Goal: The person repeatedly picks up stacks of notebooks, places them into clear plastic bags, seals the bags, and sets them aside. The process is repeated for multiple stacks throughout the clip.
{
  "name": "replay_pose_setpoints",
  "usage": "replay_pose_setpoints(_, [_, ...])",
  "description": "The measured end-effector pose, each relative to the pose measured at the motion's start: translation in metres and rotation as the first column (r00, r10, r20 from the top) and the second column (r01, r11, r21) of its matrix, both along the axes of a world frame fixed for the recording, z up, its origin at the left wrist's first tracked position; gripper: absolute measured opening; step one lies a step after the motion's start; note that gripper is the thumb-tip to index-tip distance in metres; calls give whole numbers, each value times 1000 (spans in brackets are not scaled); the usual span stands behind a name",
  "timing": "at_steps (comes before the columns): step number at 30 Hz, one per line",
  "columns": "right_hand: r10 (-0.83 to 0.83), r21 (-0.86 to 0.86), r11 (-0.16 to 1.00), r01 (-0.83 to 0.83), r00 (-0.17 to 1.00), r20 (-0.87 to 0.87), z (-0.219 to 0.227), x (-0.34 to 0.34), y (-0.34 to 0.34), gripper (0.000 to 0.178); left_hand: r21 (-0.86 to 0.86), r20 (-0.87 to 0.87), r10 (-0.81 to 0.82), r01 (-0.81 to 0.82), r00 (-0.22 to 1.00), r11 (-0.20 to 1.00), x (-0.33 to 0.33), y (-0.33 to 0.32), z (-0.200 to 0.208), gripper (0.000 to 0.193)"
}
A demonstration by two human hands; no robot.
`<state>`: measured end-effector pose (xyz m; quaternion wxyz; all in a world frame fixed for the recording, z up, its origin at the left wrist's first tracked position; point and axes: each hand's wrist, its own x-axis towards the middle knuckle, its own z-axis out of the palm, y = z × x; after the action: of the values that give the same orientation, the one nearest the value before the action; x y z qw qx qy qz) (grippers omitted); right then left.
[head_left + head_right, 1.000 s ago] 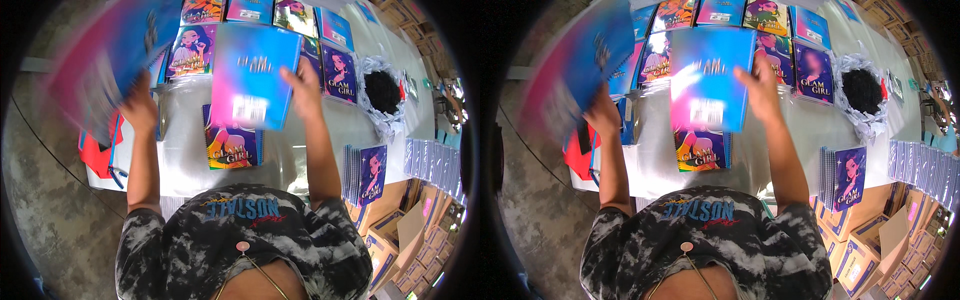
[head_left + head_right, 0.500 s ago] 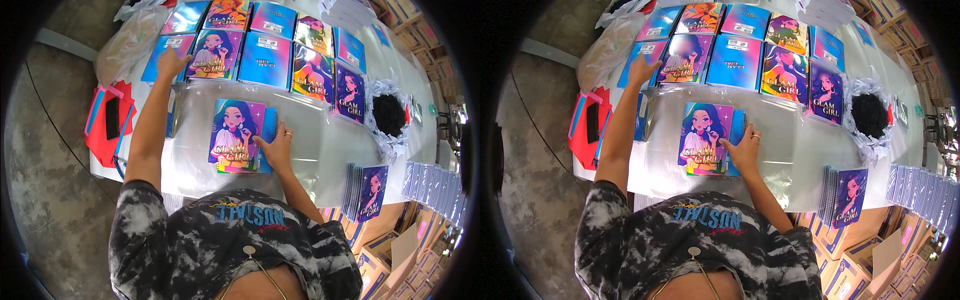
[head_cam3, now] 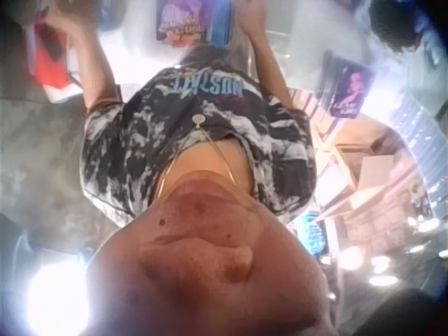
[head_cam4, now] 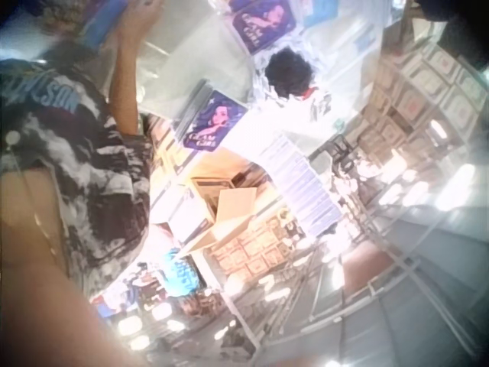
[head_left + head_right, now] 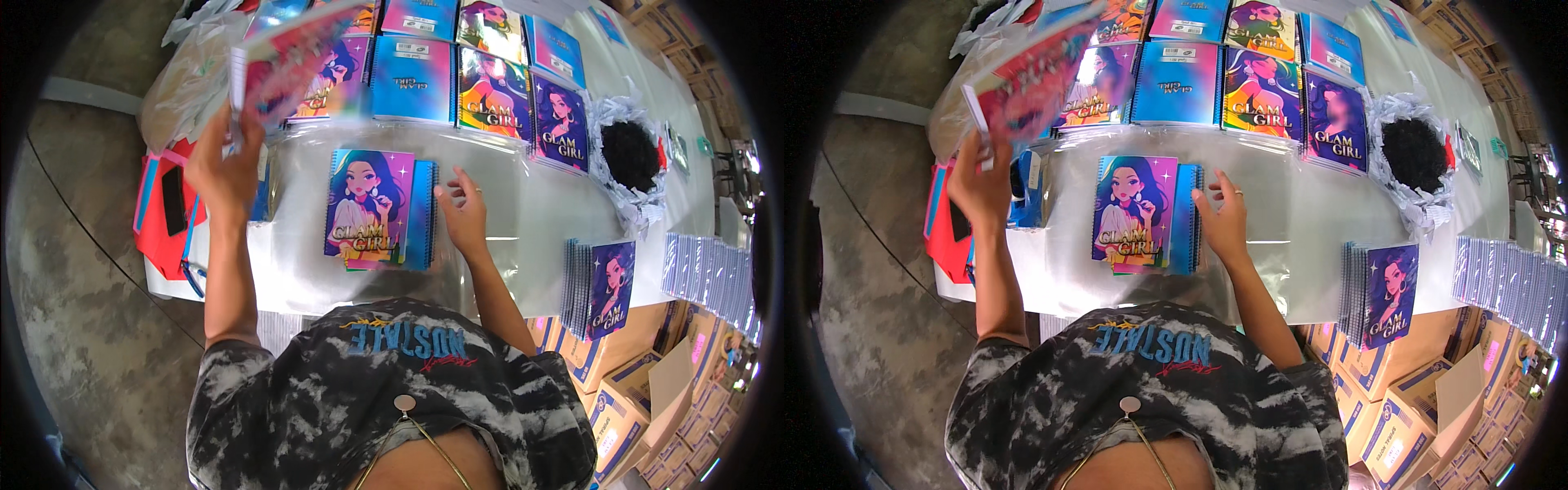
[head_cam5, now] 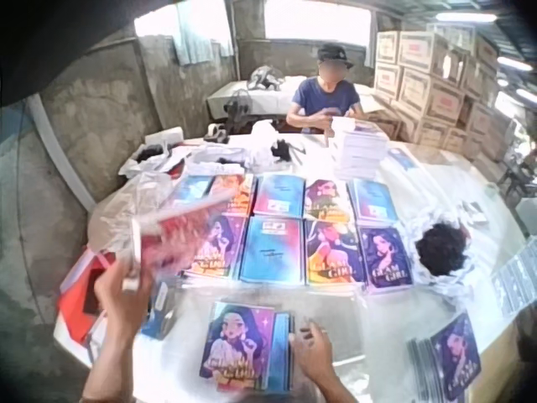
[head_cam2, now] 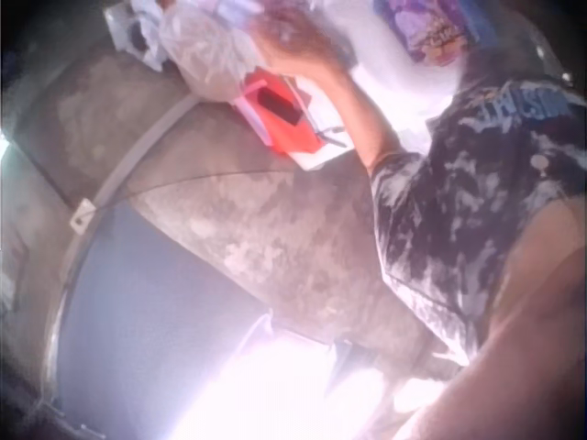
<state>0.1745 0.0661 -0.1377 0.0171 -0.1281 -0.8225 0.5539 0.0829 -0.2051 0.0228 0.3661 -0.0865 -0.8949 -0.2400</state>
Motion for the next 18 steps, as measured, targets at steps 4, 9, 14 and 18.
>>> replay_pose_setpoints(4, [59, -622, 783, -9, 997, 59, 11, -20, 0, 64, -50, 190, -248, 262, 950, 964, 61, 45, 17, 35])
replay_pose_setpoints(9, [250, -882, 469, 36, 953, 172, 18, -37, 8, 60, 144, 190, -709, 695, 679, 704, 38, 26, 7, 21])
replay_pose_setpoints(14, [294, -596, 791, -137, 940, 174, -1, -35, 21, 51, -134, 583, -631, 827, 512, 547, 32, -8, -109, 25])
replay_pose_setpoints(18, [228, 285, 916, -281, 952, 205, -15, -30, 23, 48, -236, 668, -527, 821, 525, 520, -11, -3, -95, 31])
